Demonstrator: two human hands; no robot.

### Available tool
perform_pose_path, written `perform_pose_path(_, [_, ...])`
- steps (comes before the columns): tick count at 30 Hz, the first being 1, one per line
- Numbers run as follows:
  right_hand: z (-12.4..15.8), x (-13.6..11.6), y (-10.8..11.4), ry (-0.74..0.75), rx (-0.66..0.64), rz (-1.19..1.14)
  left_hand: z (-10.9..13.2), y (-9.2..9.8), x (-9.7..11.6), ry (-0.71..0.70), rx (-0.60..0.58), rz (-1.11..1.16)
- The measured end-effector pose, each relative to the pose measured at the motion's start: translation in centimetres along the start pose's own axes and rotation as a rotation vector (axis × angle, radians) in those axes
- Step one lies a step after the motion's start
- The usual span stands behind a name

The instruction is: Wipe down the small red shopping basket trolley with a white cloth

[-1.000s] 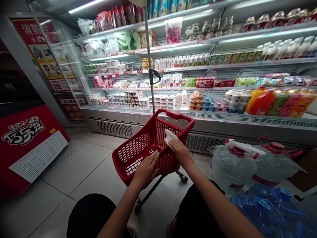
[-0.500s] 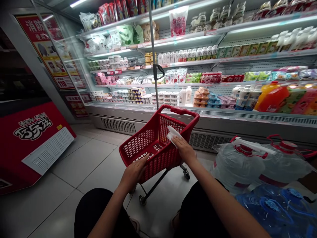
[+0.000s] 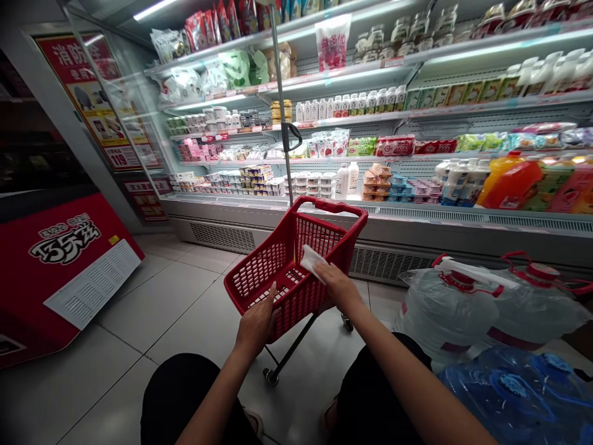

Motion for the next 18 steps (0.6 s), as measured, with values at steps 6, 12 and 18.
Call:
perform_pose_path(6, [-0.1, -0.9, -1.3, -0.051, 0.030, -0.010, -0.4, 0.0, 1.5, -0.066, 0.075, 0.024])
perform_pose_path(12, [1.3, -7.5, -5.3, 0.124, -0.067, -0.131, -0.4, 0.1, 1.4, -0.077, 0.138, 0.052])
perform_pose_path(18, [-0.8, 0.2, -0.7, 0.058, -0.003, -0.071, -0.1, -0.1, 1.6, -0.085, 0.109, 0.067])
Point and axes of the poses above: each hand's wrist, its own z-axis away from the middle knuckle, its own y-axis out of the back of the hand, x = y × z, the point moved 10 cm from there along -z, towards the middle knuckle, and after that the axes turned 12 degrees about -z, right-handed, at the moved point
